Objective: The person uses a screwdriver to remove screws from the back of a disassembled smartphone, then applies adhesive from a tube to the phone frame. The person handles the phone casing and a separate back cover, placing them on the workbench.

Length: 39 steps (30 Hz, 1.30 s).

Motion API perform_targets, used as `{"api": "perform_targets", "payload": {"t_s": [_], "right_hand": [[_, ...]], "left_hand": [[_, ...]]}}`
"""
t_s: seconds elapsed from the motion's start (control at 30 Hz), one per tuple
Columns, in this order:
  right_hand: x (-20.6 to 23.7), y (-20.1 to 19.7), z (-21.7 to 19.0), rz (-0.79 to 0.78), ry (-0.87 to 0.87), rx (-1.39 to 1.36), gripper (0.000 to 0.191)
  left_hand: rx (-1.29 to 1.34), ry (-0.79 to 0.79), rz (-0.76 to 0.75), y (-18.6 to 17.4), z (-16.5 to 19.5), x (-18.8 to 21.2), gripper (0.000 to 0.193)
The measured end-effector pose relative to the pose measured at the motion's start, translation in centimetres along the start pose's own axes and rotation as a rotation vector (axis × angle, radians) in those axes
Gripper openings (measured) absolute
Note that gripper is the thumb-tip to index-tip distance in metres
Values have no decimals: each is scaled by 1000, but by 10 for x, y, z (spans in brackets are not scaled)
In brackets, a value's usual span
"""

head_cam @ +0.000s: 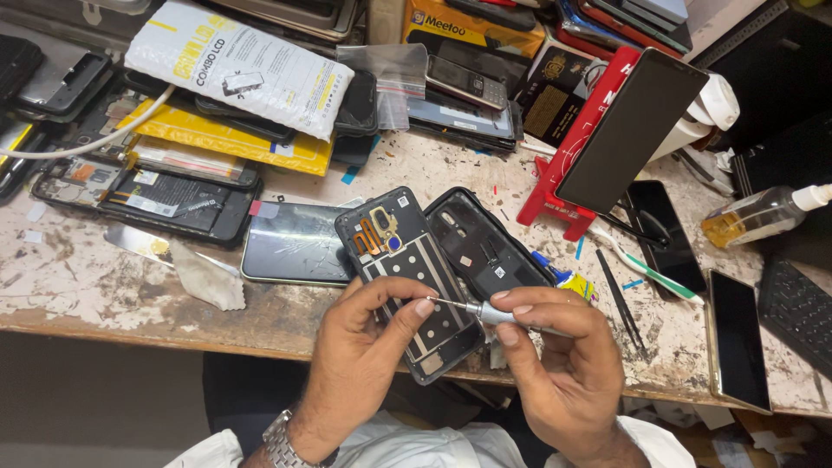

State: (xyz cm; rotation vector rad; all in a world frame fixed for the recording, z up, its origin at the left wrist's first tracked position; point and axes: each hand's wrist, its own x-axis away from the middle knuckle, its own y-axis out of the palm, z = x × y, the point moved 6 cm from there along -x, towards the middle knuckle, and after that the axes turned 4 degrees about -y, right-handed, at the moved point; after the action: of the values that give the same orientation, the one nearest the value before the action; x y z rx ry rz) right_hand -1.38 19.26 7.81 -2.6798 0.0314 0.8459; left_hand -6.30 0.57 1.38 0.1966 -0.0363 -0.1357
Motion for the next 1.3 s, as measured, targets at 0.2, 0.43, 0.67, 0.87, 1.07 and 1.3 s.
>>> {"api": "perform_targets", "payload": {"t_s": [0.2, 0.43, 0.67, 0.87, 1.07, 1.3], "right_hand": [[0, -1, -1, -40, -15, 41, 27], [-2, -2, -4, -42, -33, 57, 28], [-4, -1, -8, -52, -48, 45, 28], [-5, -3, -9, -75, -74, 80, 28], [2, -27, -10, 9, -52, 95, 28], [18, -29, -2, -144, -38, 229, 29]], "left_hand": [[-44, -39, 10, 0, -2, 0, 12], [-32, -5, 3, 0, 2, 0, 12], [-48, 30, -10, -1, 5, 1, 11], [-8, -33, -30, -1, 3, 1, 16], [22, 29, -10, 2, 13, 2, 32], [-125, -16, -13, 8, 18, 5, 48]]}}
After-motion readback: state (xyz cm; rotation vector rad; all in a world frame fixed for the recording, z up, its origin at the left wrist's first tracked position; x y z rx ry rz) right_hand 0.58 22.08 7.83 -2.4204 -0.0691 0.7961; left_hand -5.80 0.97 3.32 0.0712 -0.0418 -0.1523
